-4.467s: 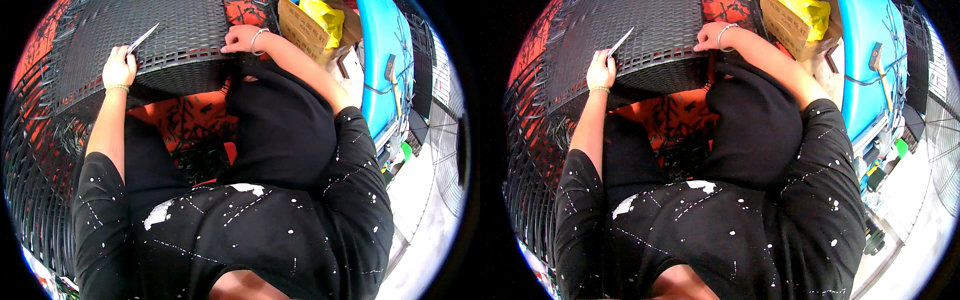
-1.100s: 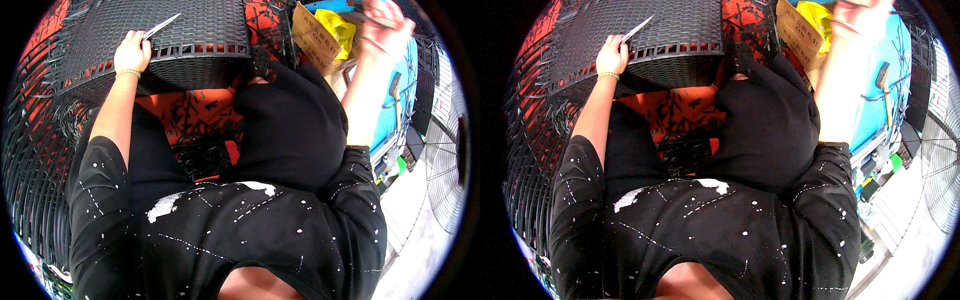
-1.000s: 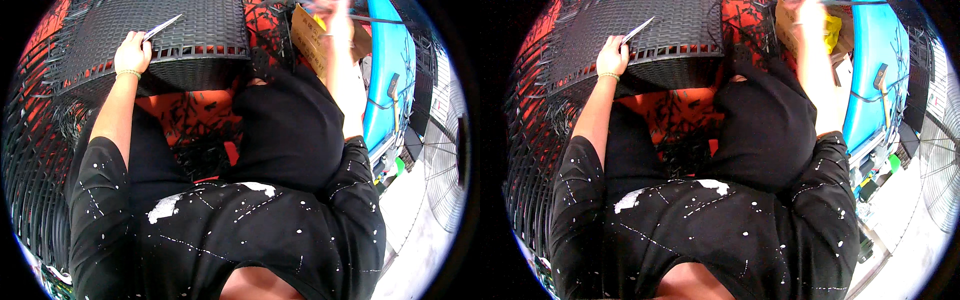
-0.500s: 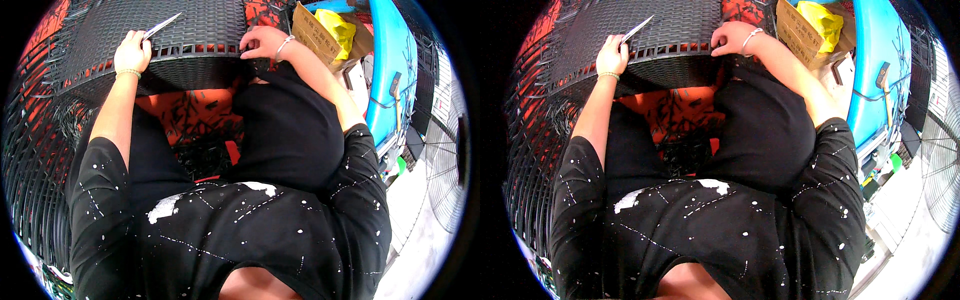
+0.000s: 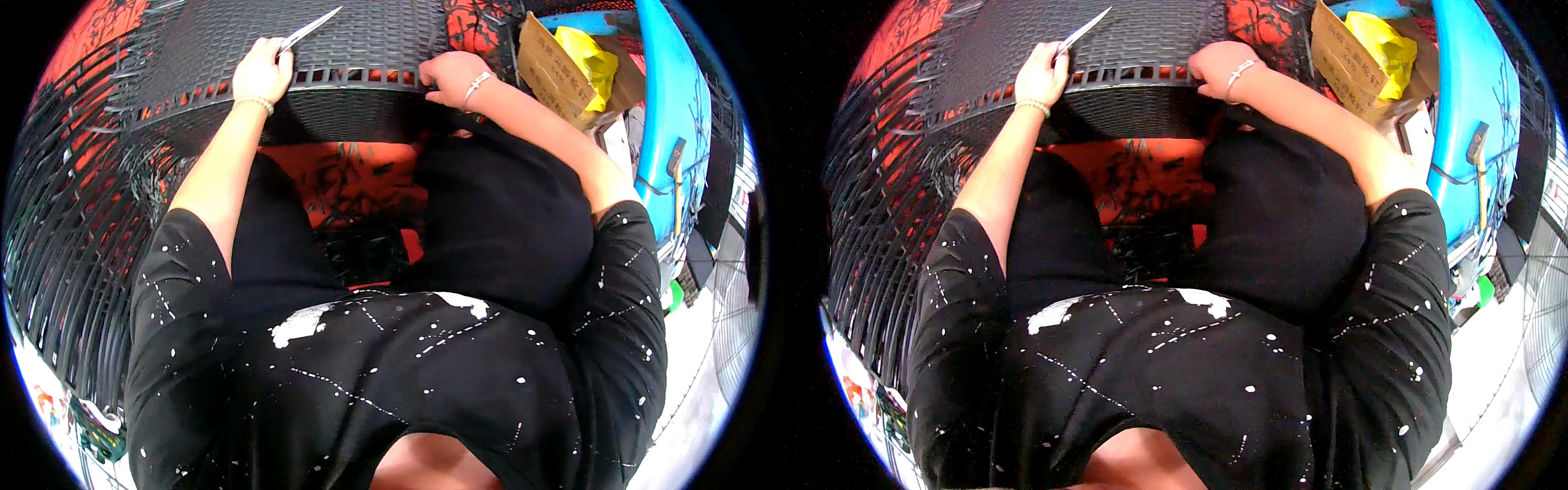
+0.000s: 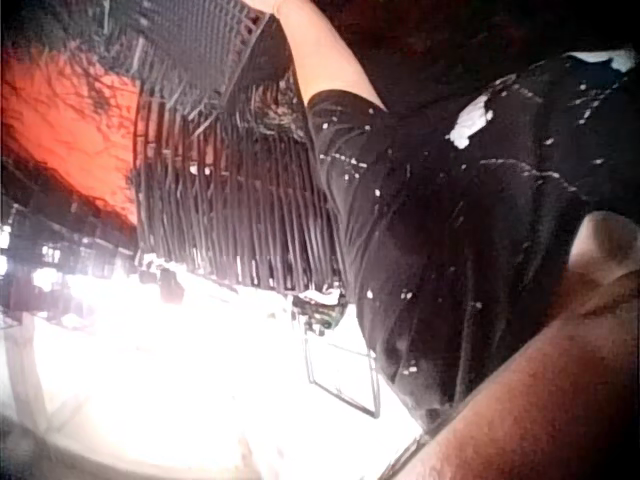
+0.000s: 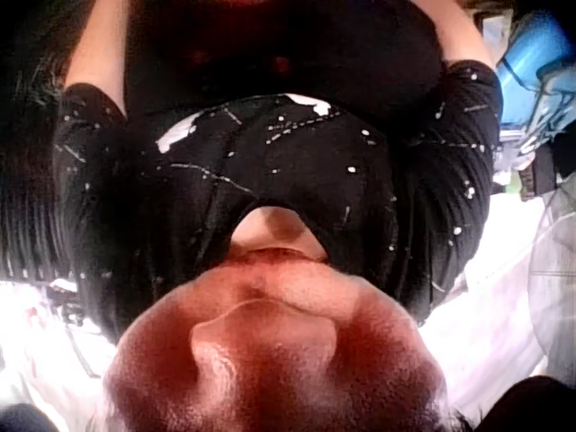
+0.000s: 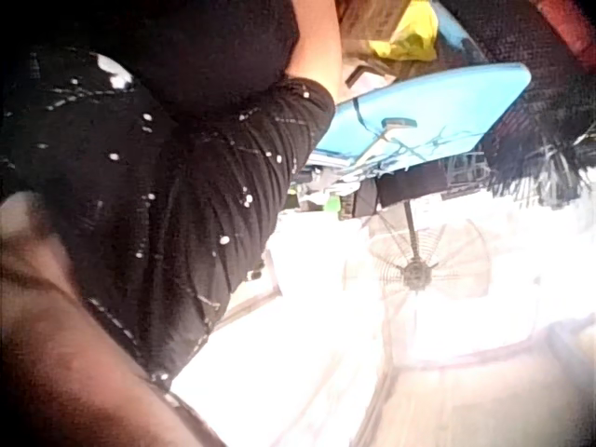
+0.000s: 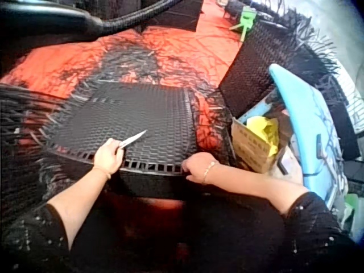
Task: The person weaves black wicker strips into a rectangular wicker object using a metal tool to tuck and secure the strips. They repeatedly insert, pull, and trim the strips along the edges of the object while sitting on the floor.
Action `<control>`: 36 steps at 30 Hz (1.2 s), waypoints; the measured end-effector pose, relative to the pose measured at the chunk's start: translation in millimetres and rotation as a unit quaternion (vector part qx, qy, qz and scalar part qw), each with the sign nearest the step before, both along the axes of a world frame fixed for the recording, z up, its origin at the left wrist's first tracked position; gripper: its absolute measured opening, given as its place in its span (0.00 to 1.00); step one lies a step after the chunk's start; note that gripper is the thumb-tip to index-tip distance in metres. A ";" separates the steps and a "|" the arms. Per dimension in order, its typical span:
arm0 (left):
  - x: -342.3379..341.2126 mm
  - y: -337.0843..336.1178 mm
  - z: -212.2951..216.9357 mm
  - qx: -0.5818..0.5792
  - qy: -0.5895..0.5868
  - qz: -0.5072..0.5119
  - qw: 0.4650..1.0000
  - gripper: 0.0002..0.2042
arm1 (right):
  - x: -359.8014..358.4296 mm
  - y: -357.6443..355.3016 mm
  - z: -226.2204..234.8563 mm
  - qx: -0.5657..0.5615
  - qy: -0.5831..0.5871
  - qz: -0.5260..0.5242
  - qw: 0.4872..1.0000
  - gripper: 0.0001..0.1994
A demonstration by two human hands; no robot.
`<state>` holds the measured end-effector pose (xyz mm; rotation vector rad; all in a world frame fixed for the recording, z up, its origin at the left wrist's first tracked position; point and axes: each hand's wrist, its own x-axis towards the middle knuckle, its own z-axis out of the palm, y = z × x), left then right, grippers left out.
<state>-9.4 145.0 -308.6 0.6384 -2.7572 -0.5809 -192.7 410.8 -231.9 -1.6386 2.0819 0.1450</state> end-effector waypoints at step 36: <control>89.3 -92.8 76.2 0.364 -0.160 0.277 0.875 0.18 | 163.6 -57.9 69.8 -0.067 -0.187 0.070 0.978 0.19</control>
